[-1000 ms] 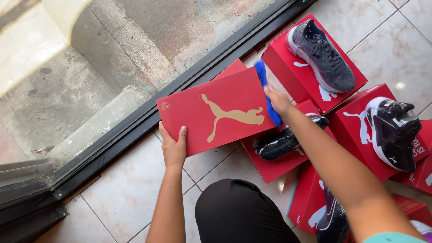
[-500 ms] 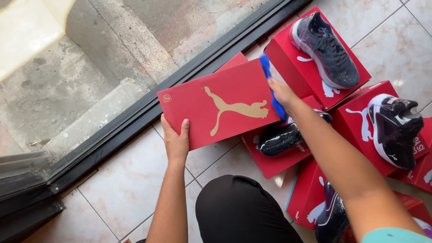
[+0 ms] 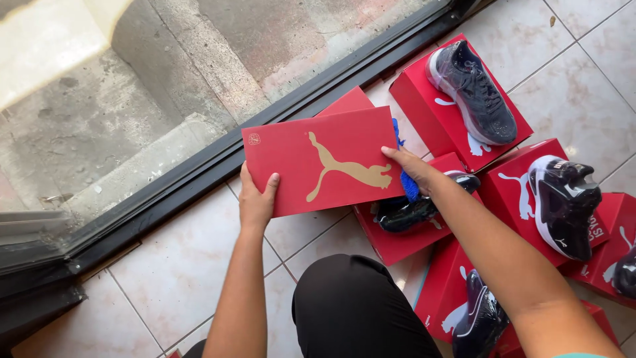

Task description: Wipe shoe boxes with a cloth and stack them.

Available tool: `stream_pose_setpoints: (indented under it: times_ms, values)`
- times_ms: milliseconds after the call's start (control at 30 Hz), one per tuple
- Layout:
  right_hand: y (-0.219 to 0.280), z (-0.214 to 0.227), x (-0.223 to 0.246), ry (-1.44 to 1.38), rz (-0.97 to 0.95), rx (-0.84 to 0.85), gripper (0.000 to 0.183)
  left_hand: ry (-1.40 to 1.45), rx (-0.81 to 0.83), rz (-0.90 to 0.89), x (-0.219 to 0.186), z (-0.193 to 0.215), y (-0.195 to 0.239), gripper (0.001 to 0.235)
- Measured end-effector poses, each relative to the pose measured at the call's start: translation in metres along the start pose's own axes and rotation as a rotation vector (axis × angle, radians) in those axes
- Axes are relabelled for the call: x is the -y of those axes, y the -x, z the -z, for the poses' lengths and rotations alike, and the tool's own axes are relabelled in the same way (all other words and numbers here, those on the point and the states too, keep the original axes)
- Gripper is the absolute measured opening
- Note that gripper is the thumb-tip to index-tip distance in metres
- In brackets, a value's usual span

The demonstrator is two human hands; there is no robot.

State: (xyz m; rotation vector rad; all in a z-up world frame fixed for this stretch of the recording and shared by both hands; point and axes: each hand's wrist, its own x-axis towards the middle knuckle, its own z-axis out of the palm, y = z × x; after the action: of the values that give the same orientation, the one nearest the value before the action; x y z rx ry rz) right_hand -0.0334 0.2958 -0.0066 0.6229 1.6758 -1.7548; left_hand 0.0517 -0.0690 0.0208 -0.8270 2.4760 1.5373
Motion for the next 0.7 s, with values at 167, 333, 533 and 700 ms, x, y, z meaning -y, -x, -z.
stream_pose_setpoints:
  times_ms: [167, 333, 533, 700]
  values:
    - [0.008, -0.019, -0.007, -0.034, -0.008, -0.001, 0.056, -0.039, 0.003, -0.016, -0.012, 0.030, -0.004, 0.083]
    - [0.010, -0.030, -0.028, -0.061, 0.012, -0.035, 0.052, -0.057, 0.043, 0.053, -0.004, 0.049, -0.015, 0.096]
    - [0.028, -0.043, -0.051, -0.103, 0.040, -0.108, 0.046, 0.279, 0.088, 0.044, 0.017, 0.042, -0.005, 0.083]
    - [0.058, -0.074, -0.052, -0.105, 0.078, -0.232, 0.050, 0.574, -0.390, 0.090, 0.049, 0.001, 0.024, 0.096]
